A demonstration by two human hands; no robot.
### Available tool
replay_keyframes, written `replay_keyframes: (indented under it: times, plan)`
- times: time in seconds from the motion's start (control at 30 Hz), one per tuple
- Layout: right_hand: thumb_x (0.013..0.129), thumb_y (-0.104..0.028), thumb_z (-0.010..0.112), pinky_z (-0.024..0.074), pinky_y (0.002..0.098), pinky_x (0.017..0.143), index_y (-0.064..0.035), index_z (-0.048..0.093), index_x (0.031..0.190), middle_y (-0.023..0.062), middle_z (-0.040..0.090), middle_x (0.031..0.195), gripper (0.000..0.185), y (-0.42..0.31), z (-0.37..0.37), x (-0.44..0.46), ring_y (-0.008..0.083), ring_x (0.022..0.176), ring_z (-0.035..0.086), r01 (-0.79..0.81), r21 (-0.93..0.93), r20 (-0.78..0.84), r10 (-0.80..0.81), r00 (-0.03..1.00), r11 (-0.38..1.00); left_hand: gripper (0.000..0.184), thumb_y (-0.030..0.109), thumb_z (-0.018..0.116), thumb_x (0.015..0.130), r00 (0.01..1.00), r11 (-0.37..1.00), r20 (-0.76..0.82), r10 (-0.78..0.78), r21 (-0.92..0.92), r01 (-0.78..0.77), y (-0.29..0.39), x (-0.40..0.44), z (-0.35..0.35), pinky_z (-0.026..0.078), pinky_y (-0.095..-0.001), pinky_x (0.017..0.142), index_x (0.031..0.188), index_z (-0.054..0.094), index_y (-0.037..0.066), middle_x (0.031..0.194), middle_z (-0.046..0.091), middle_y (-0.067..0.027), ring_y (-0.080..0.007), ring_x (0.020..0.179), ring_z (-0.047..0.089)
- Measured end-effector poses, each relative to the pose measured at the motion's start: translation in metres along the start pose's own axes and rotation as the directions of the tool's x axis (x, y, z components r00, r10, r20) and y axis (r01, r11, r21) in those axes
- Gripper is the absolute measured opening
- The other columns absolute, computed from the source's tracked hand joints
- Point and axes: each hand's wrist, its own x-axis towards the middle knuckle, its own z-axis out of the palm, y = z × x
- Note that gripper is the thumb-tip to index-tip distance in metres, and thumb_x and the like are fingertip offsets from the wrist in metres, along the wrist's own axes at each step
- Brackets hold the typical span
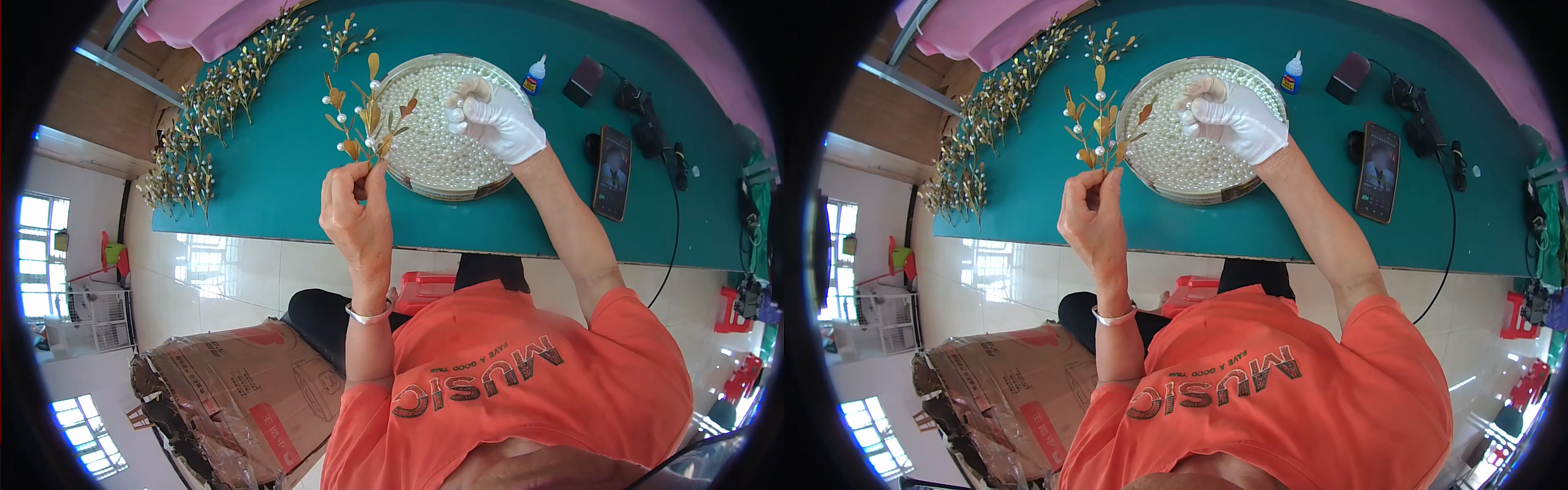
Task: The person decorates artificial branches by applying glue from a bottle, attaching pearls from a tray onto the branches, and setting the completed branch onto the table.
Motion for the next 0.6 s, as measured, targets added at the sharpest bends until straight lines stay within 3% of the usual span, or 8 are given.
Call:
replay_keyframes:
  times: [0.17,0.27,0.6]
  plan:
    - [0.085,-0.009,0.075,0.0576,0.0285,0.08,-0.0069,0.061,0.106,0.0123,0.067,0.107,0.025,-0.006,0.009,-0.002,0.0175,0.085,0.065,0.02,-0.059,-0.06,-0.023,0.998,0.998,0.015,0.004,0.078,0.082,1.0,1.0,0.0,0.0,-0.008,0.0,0.003,0.001,0.002,0.044,-0.0223,0.057,0.084,0.063,0.0,0.074,0.06,-0.0017,-0.0069,0.062,0.051]
    - [0.086,-0.007,0.073,0.0588,0.0277,0.081,-0.0069,0.061,0.107,0.0122,0.067,0.108,0.023,-0.007,0.009,-0.003,0.0179,0.088,0.066,-0.001,-0.078,-0.119,-0.008,0.993,0.997,0.016,0.0,0.076,0.081,1.0,1.0,0.007,0.013,-0.018,-0.013,0.003,0.001,0.005,0.044,-0.027,0.054,0.084,0.06,0.002,0.075,0.058,-0.0049,-0.0132,0.062,0.054]
    - [0.089,-0.005,0.07,0.0591,0.0294,0.082,-0.0061,0.061,0.106,0.0115,0.067,0.108,0.02,0.0,0.01,-0.001,0.018,0.089,0.067,-0.019,-0.043,-0.18,0.011,0.984,0.999,0.019,0.001,0.076,0.079,0.974,0.963,0.024,0.225,0.144,-0.227,-0.003,0.006,0.023,0.044,-0.0366,0.059,0.084,0.058,0.004,0.077,0.058,-0.0065,-0.0241,0.07,0.055]
